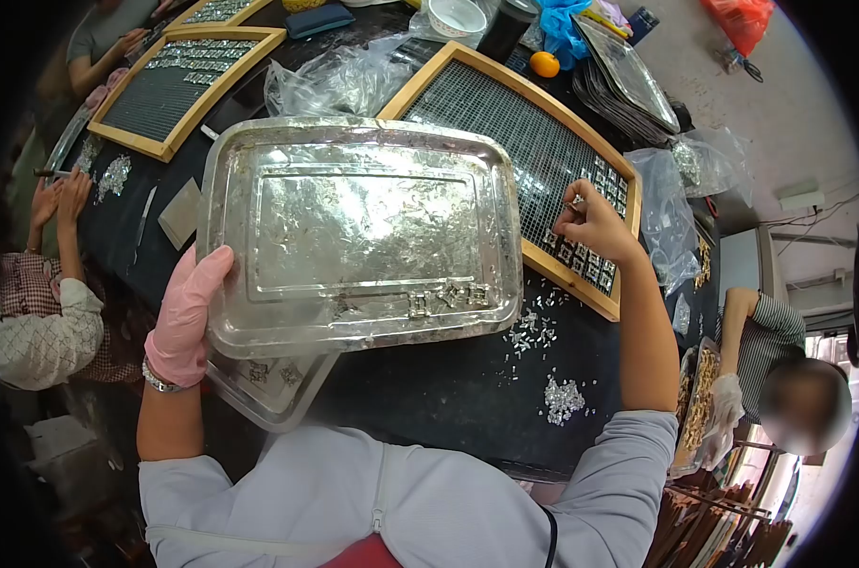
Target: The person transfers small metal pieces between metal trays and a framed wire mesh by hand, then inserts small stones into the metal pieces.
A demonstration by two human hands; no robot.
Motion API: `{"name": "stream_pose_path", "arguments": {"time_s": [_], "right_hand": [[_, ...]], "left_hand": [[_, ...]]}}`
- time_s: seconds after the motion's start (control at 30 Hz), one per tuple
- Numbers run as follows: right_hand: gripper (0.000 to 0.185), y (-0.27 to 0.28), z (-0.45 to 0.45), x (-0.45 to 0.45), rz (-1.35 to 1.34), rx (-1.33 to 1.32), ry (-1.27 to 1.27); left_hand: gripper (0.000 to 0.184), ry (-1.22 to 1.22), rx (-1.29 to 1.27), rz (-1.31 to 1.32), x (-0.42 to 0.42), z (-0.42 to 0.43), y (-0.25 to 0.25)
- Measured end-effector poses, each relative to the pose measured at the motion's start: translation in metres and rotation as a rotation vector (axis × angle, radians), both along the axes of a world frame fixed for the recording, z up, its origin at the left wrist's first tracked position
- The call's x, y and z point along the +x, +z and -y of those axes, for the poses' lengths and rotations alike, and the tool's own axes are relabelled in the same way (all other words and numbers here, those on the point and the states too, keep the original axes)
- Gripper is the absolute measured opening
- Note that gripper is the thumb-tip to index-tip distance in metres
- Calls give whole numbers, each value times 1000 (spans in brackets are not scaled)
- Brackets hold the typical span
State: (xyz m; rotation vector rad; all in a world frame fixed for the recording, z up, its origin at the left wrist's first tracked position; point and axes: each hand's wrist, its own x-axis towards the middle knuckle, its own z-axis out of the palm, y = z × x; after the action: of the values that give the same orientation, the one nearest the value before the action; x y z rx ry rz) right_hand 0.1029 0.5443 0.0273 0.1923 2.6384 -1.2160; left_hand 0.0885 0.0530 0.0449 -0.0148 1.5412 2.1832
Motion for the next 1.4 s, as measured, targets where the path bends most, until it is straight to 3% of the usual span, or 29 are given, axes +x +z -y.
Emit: {"name": "stream_pose_path", "arguments": {"time_s": [0.4, 1.4], "right_hand": [[40, 3, 19, 8, -143, 373, 111], [42, 5, 24, 12, -218, 387, 106]], "left_hand": [[36, 1, 14, -12, 3, -2, 1], [36, -5, -58, -54, 1, 2, -4]]}}
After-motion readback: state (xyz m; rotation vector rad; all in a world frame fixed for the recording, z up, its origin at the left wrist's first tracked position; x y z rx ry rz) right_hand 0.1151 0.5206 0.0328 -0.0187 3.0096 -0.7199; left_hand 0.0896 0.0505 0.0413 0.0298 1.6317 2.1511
